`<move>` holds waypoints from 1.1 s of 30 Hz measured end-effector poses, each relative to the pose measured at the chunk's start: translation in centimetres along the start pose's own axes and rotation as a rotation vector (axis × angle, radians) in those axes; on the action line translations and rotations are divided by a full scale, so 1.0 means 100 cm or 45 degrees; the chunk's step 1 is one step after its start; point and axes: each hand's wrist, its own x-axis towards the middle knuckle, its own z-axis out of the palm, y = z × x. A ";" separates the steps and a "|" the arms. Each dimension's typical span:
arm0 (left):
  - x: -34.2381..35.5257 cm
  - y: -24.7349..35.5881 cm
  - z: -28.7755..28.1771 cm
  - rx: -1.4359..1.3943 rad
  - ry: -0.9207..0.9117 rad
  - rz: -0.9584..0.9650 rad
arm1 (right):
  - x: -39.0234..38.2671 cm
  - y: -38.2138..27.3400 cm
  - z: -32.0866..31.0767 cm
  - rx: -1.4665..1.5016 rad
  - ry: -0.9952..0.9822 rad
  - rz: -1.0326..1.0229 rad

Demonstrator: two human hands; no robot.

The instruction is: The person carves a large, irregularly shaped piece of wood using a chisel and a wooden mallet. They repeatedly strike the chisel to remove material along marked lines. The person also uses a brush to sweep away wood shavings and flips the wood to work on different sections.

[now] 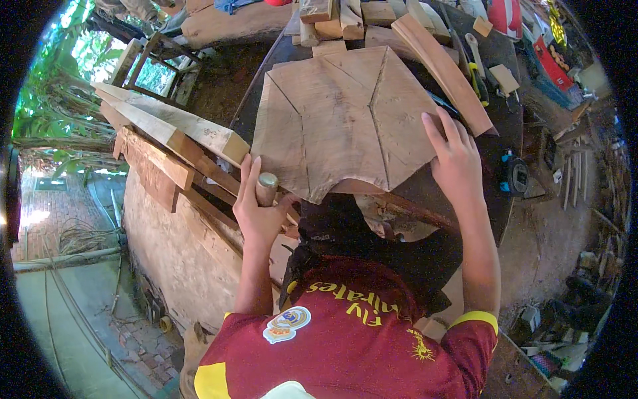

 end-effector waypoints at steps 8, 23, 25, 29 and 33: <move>0.000 -0.002 -0.005 -0.064 0.011 0.087 | 0.004 0.005 -0.004 -0.129 0.033 -0.120; -0.012 0.005 -0.023 -0.190 -0.146 0.007 | -0.040 -0.016 -0.020 0.072 0.039 0.057; -0.009 0.006 -0.029 -0.140 -0.197 0.033 | -0.046 -0.019 -0.019 0.075 0.074 0.072; -0.016 -0.006 -0.026 0.042 -0.144 0.100 | -0.056 -0.027 -0.019 0.100 0.137 0.092; -0.021 -0.004 -0.028 -0.032 -0.042 0.165 | -0.069 -0.029 -0.024 0.172 0.194 0.100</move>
